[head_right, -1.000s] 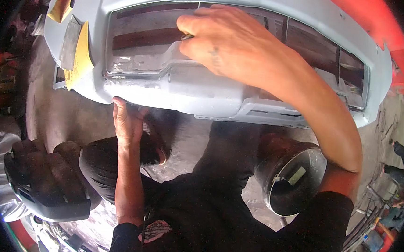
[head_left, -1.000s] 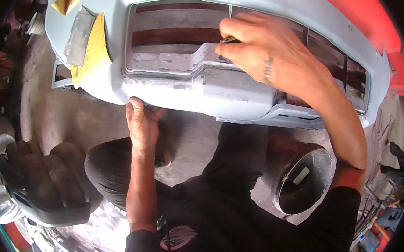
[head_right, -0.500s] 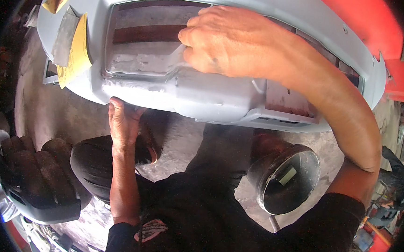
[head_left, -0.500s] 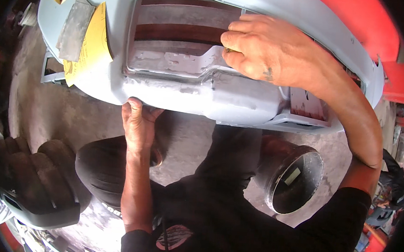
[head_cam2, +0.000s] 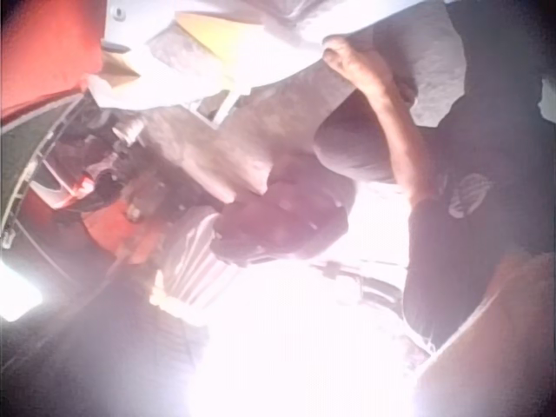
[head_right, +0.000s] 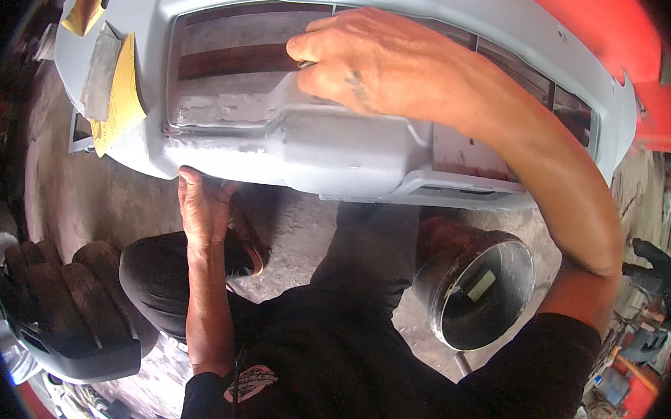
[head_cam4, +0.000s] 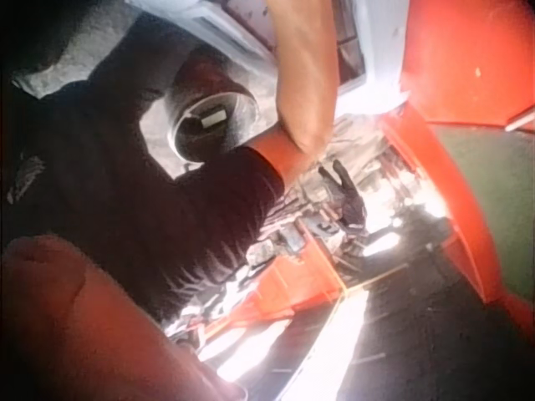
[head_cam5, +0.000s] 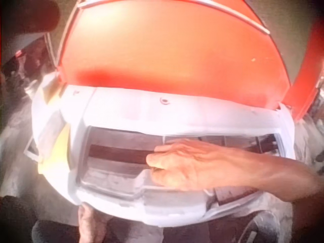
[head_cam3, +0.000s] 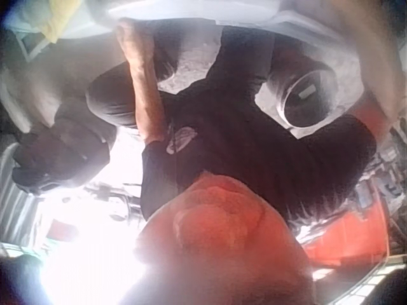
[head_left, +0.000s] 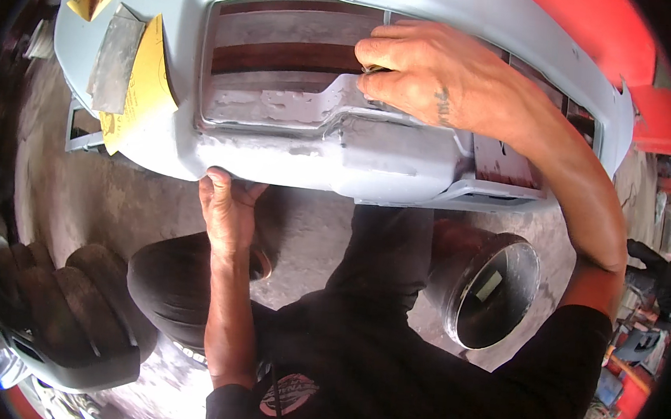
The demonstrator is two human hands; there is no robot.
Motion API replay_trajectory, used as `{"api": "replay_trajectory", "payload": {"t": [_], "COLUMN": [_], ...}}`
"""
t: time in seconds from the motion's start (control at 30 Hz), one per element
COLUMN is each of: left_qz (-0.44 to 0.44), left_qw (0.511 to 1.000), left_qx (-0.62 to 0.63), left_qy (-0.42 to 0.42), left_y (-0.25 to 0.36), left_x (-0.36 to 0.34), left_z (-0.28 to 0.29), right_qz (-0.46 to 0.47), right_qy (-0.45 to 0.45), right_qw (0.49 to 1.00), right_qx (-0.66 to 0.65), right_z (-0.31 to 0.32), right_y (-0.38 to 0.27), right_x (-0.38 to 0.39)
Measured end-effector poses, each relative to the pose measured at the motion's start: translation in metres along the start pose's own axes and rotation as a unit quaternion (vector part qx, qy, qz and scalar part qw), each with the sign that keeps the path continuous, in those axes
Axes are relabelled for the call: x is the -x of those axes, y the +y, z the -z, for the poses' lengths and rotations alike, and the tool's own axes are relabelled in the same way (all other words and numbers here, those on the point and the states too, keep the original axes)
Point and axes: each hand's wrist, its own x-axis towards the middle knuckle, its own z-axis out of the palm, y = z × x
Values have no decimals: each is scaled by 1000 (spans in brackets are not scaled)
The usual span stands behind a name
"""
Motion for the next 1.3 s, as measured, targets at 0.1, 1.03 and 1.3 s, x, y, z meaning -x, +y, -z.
{"api": "replay_trajectory", "payload": {"t": [0.1, 1.03, 1.3], "left_qz": [0, -18, -10], "left_qw": [1000, 1000, 1000], "left_qx": [10, -9, -7], "left_qy": [9, 6, -4], "left_y": [1, 4, 5], "left_x": [1, 5, 4], "left_z": [-2, -11, -14], "right_qz": [-16, -126, -43], "right_qy": [-23, 2, 29], "right_qw": [1000, 991, 994], "right_qx": [5, -49, -98], "right_z": [-1, -2, -13], "right_y": [-3, -56, -56], "right_x": [2, 32, 2]}}
